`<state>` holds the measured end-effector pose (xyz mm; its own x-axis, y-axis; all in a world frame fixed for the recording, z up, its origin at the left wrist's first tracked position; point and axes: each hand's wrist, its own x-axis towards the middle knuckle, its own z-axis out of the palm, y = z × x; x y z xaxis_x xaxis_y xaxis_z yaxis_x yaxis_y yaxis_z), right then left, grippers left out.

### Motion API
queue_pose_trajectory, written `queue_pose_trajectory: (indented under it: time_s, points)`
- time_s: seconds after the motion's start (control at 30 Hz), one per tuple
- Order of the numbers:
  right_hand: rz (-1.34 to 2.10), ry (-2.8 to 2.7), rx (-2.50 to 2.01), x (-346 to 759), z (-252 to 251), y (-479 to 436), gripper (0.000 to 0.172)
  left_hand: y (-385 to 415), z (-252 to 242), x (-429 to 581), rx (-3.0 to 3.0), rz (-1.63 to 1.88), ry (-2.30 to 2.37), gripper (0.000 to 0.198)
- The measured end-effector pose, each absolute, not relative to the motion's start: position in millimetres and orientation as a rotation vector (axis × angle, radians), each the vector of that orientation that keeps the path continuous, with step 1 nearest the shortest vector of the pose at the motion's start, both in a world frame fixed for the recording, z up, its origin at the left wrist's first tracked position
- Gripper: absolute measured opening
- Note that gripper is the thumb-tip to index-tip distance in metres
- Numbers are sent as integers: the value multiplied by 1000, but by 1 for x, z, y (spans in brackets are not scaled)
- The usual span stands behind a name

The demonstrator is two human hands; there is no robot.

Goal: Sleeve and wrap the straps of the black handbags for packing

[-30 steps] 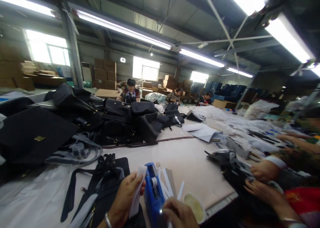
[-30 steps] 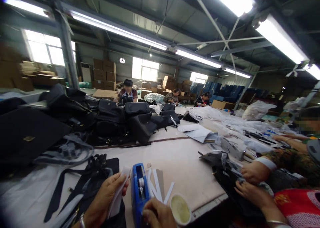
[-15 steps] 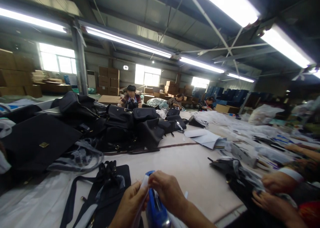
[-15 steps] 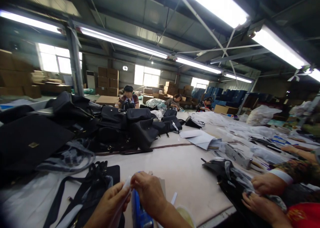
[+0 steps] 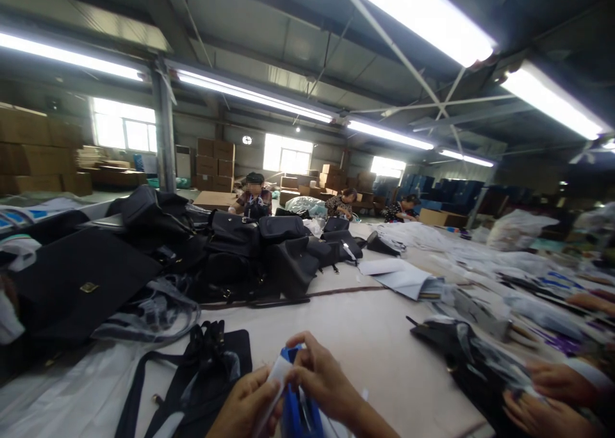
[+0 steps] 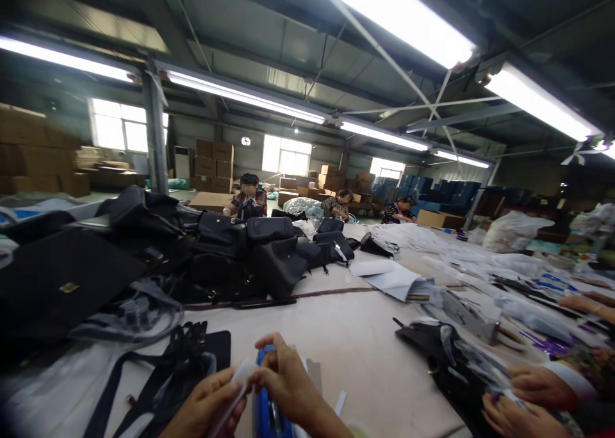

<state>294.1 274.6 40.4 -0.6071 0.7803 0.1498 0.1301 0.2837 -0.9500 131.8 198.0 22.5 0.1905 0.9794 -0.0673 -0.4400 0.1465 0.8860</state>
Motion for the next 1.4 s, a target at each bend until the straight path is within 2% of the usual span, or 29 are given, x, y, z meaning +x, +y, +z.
queue_pose_trajectory:
  time_s: [0.1, 0.2, 0.33, 0.53, 0.8, 0.93, 1.0, 1.1, 1.2, 1.27, 1.4]
  points:
    - [1305, -1864, -678, 287, 20, 271, 25, 200, 20, 129, 620, 1137, 699, 38]
    - [1212, -1866, -634, 279, 7, 269, 27, 200, 20, 126, 402, 1072, 614, 34]
    - [1172, -1935, -605, 272, 12, 266, 29, 196, 22, 120, 261, 1026, 460, 26]
    - [982, -2119, -440, 274, 22, 269, 22, 189, 21, 109, 173, 946, 364, 15]
    - [34, -2710, -181, 288, 48, 287, 25, 190, 19, 108, 211, 878, 392, 22]
    - [-209, -2860, -193, 293, 53, 290, 28, 189, 18, 116, 225, 884, 475, 22]
    - [-26, -2808, -356, 296, 49, 291, 30, 187, 17, 121, 270, 932, 564, 23]
    - [720, -2417, -740, 301, 40, 287, 29, 183, 14, 127, 340, 1047, 675, 33]
    - [1383, -2009, -861, 303, 36, 274, 31, 182, 12, 135, 417, 1141, 744, 38]
    - [1507, -1979, -870, 302, 41, 262, 35, 183, 10, 141, 535, 1164, 785, 40]
    - [1174, -2185, -975, 293, 61, 247, 22, 185, 7, 153, 817, 1268, 875, 47]
